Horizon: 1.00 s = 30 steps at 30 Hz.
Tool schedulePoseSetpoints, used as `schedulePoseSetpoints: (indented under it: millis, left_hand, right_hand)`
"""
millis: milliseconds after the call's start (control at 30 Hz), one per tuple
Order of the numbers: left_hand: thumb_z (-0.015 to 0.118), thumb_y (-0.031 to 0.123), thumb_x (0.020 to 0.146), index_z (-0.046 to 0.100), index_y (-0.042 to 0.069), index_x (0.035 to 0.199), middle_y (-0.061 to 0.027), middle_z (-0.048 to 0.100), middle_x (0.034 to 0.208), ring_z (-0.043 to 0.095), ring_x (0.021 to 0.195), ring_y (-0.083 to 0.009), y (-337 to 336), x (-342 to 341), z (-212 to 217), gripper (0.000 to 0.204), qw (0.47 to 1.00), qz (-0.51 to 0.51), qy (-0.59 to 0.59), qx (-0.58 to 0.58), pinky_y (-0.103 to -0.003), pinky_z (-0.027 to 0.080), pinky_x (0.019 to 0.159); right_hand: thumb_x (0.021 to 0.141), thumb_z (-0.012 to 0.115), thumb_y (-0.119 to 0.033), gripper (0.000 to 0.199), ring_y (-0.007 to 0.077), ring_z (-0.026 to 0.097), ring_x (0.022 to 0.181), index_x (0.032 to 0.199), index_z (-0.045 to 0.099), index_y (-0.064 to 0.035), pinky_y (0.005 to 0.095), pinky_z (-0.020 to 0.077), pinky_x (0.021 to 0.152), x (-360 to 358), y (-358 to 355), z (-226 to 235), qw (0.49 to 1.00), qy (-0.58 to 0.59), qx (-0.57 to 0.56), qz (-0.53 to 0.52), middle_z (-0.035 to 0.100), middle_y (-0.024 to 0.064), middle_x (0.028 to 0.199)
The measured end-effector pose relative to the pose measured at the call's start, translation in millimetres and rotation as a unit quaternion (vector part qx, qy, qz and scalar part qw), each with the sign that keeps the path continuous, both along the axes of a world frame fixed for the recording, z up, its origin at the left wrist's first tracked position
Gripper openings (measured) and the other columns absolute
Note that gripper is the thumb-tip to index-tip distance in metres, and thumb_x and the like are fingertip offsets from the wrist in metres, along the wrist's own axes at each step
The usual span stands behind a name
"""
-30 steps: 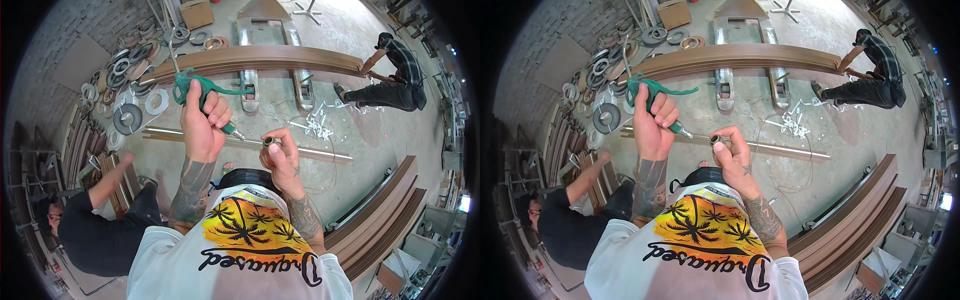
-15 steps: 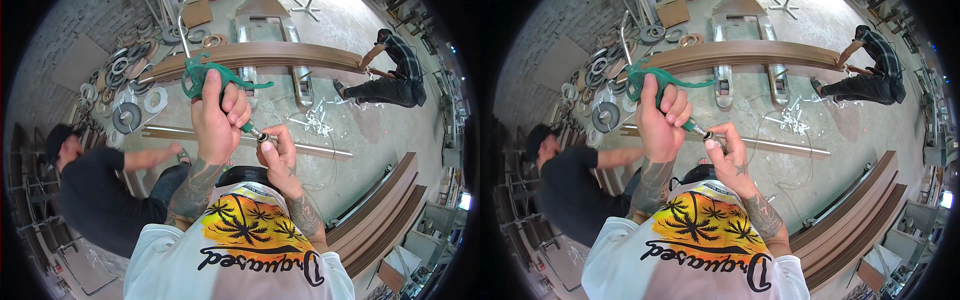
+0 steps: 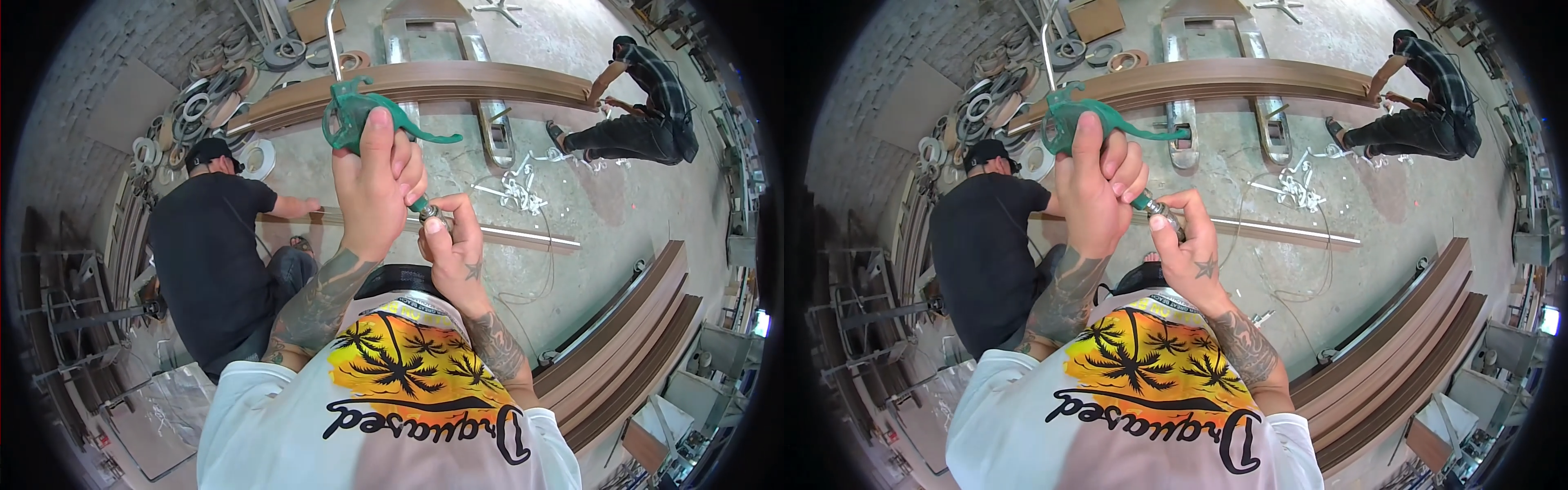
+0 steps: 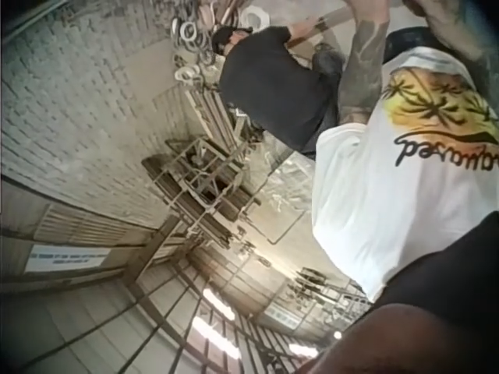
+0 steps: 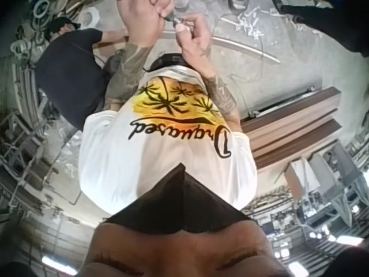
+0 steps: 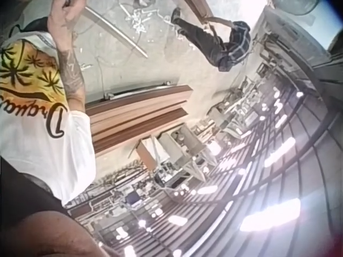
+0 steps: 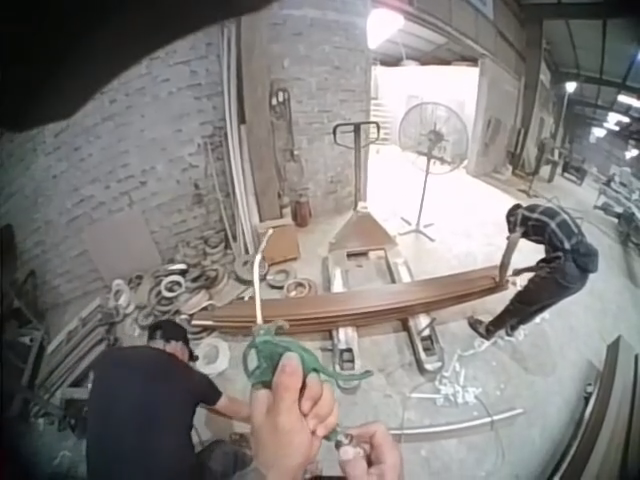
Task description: The worker uses a pneumatic nail gun and an air duster to assemble and clean curved wooden furniture parts on a factory floor.
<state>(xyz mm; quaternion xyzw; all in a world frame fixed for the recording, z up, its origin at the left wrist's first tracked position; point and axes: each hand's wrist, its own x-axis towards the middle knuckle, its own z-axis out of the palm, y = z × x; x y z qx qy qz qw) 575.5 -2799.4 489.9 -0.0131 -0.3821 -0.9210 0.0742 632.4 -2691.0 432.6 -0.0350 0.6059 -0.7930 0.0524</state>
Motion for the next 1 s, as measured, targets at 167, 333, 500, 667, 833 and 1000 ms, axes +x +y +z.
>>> schedulePoseSetpoints:
  millis: [167, 333, 500, 667, 833, 1000]
  left_hand:
    - [0.045, 0.028, 0.097, 0.037, 0.009, 0.069, 0.0029, 0.032, 0.052, 0.031, 0.039, -0.0066, 9, 9, 0, 0.034, 1.000, 0.010, -0.008, -0.020, -0.024, 0.024, 0.034]
    - [0.045, 0.031, 0.096, 0.037, 0.012, 0.071, 0.0050, 0.030, 0.053, 0.026, 0.041, -0.0045, 10, 7, -8, 0.033, 0.999, -0.007, -0.034, -0.008, -0.022, 0.020, 0.036]
    - [0.045, 0.030, 0.097, 0.036, 0.013, 0.071, 0.0056, 0.030, 0.054, 0.025, 0.040, -0.0040, 10, -3, -23, 0.032, 0.998, -0.018, -0.054, -0.001, -0.021, 0.019, 0.036]
    - [0.045, 0.030, 0.097, 0.036, 0.013, 0.072, 0.0055, 0.029, 0.054, 0.026, 0.040, -0.0039, 6, -14, -49, 0.031, 0.996, -0.024, -0.090, -0.005, -0.021, 0.020, 0.035]
    - [0.047, 0.029, 0.096, 0.037, 0.011, 0.069, 0.0044, 0.030, 0.053, 0.028, 0.039, -0.0053, 1, -16, -77, 0.034, 0.991, -0.001, -0.132, -0.003, -0.023, 0.021, 0.034]
    - [0.046, 0.029, 0.096, 0.037, 0.013, 0.072, 0.0044, 0.030, 0.056, 0.029, 0.044, -0.0058, 0, -32, -77, 0.030, 0.990, -0.078, -0.120, 0.019, -0.022, 0.024, 0.039]
  right_hand:
    - [0.093, 0.048, -0.017, 0.016, 0.0028, 0.029, 0.046, 0.101, 0.039, -0.0057, 0.0212, 0.0218, 0.043, 7, 2, -5, 0.999, -0.012, -0.031, 0.004, 0.037, -0.0045, 0.059]
    - [0.091, 0.051, -0.018, 0.020, 0.0050, 0.045, 0.062, 0.102, 0.044, -0.0032, 0.0243, 0.0491, 0.054, 11, 7, -8, 0.999, -0.031, -0.009, 0.000, 0.047, 0.0000, 0.075]
    - [0.092, 0.049, -0.017, 0.017, 0.0036, 0.042, 0.056, 0.102, 0.043, -0.0047, 0.0227, 0.0460, 0.052, 4, 2, -21, 0.996, -0.069, -0.059, 0.014, 0.045, -0.0029, 0.066]
    - [0.097, 0.043, -0.019, 0.013, 0.0036, 0.029, 0.046, 0.100, 0.043, -0.0064, 0.0210, 0.0226, 0.042, -10, 3, -30, 0.993, -0.093, -0.025, 0.070, 0.033, -0.0052, 0.058]
    - [0.099, 0.034, -0.036, 0.030, 0.0035, 0.029, 0.050, 0.102, 0.047, -0.0087, 0.0200, 0.0233, 0.044, -24, 13, -66, 0.977, -0.083, 0.031, 0.192, 0.032, -0.0061, 0.059]
    - [0.099, 0.031, -0.043, 0.043, 0.0081, 0.043, 0.055, 0.116, 0.046, -0.0062, 0.0218, 0.0365, 0.051, -33, 32, -63, 0.977, -0.138, -0.019, 0.162, 0.049, 0.0007, 0.068]
